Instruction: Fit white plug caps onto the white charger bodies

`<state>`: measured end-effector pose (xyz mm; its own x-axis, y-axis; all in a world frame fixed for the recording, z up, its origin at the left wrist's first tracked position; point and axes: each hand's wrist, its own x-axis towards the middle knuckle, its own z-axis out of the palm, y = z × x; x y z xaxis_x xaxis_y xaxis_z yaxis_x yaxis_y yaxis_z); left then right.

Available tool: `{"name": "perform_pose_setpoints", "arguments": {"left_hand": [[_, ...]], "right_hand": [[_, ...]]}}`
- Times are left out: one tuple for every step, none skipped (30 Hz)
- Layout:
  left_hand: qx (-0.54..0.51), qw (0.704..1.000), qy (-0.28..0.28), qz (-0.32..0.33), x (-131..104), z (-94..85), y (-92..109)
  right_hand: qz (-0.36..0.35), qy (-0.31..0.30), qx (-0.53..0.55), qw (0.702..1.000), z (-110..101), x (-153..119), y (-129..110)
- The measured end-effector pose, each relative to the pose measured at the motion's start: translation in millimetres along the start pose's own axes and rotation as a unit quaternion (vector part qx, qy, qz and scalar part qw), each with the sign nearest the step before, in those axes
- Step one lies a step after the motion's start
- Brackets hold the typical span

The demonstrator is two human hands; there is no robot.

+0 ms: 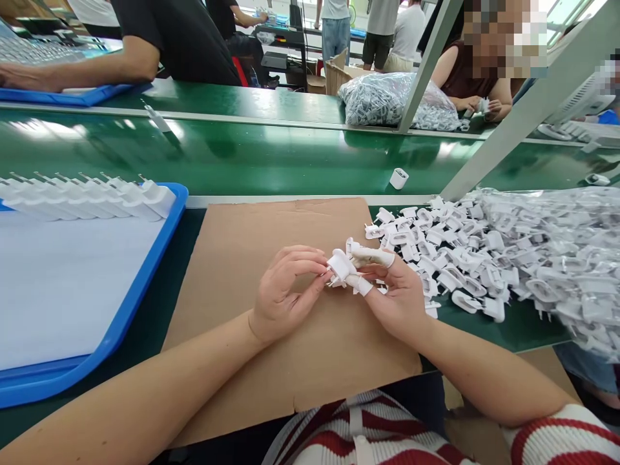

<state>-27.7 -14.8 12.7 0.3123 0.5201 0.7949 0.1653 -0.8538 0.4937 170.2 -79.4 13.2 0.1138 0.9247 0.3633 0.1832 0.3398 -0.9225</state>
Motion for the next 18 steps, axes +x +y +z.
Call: {"name": "perform_pose_setpoints", "arguments": {"left_hand": [[-0.002, 1.000, 0.001, 0.000, -0.1, 0.2, -0.6], [-0.004, 1.000, 0.002, 0.001, -0.2, 0.5, -1.1], [-0.007, 1.000, 0.003, 0.002, -0.3, 0.7, -1.5], [-0.010, 1.000, 0.004, 0.002, -0.3, 0.8, -1.7], [-0.014, 1.000, 0.004, 0.002, -0.4, 0.9, -1.6], [-0.017, 1.000, 0.003, 0.000, -0.6, 0.8, -1.3], [-0.018, 1.000, 0.000, -0.004, -1.0, 0.5, -0.8], [-0.017, 1.000, -0.004, -0.009, -1.6, -0.1, -0.4], [-0.014, 1.000, -0.007, -0.014, -2.4, -0.9, -0.2], [-0.009, 1.000, -0.011, -0.019, -3.3, -1.8, -0.4], [-0.002, 1.000, -0.014, -0.022, -4.1, -2.9, -1.2], [0.004, 1.000, -0.015, -0.023, -4.8, -4.0, -2.6], [0.009, 1.000, -0.017, -0.021, -5.3, -5.1, -4.3], [0.014, 1.000, -0.018, -0.018, -5.5, -5.9, -6.1], [0.019, 1.000, -0.019, -0.015, -5.4, -6.5, -7.7], [0.025, 0.999, -0.020, -0.013, -5.3, -6.9, -8.9], [0.032, 0.999, -0.020, -0.012, -5.2, -7.0, -9.6], [0.039, 0.999, -0.021, -0.014, -5.1, -7.0, -9.8]], "right_hand": [[0.005, -0.001, 0.006, 1.000, 0.1, 0.2, 0.3], [0.009, -0.002, 0.010, 1.000, 0.3, 0.5, 0.4], [0.013, -0.001, 0.014, 1.000, 0.6, 0.9, 0.3], [0.016, 0.002, 0.017, 1.000, 0.9, 1.3, -0.1], [0.018, 0.005, 0.019, 1.000, 1.3, 1.7, -0.9], [0.018, 0.006, 0.024, 1.000, 1.9, 2.1, -1.9], [0.017, 0.006, 0.029, 0.999, 2.4, 2.4, -3.1], [0.011, 0.005, 0.034, 0.999, 3.0, 2.7, -4.1], [0.001, 0.002, 0.036, 0.999, 3.6, 2.9, -5.0], [-0.013, -0.003, 0.032, 0.999, 4.0, 3.3, -5.3], [-0.028, -0.009, 0.023, 0.999, 4.2, 3.8, -5.2], [-0.045, -0.017, 0.009, 0.999, 4.2, 4.6, -4.5], [-0.063, -0.026, -0.008, 0.998, 3.9, 5.5, -3.5], [-0.078, -0.036, -0.024, 0.996, 3.4, 6.4, -2.1], [-0.088, -0.044, -0.039, 0.994, 2.7, 7.3, -0.8], [-0.095, -0.051, -0.054, 0.993, 1.9, 8.0, 0.5], [-0.099, -0.057, -0.071, 0.991, 1.1, 8.5, 1.5], [-0.100, -0.065, -0.090, 0.989, 0.3, 8.7, 2.3]]}}
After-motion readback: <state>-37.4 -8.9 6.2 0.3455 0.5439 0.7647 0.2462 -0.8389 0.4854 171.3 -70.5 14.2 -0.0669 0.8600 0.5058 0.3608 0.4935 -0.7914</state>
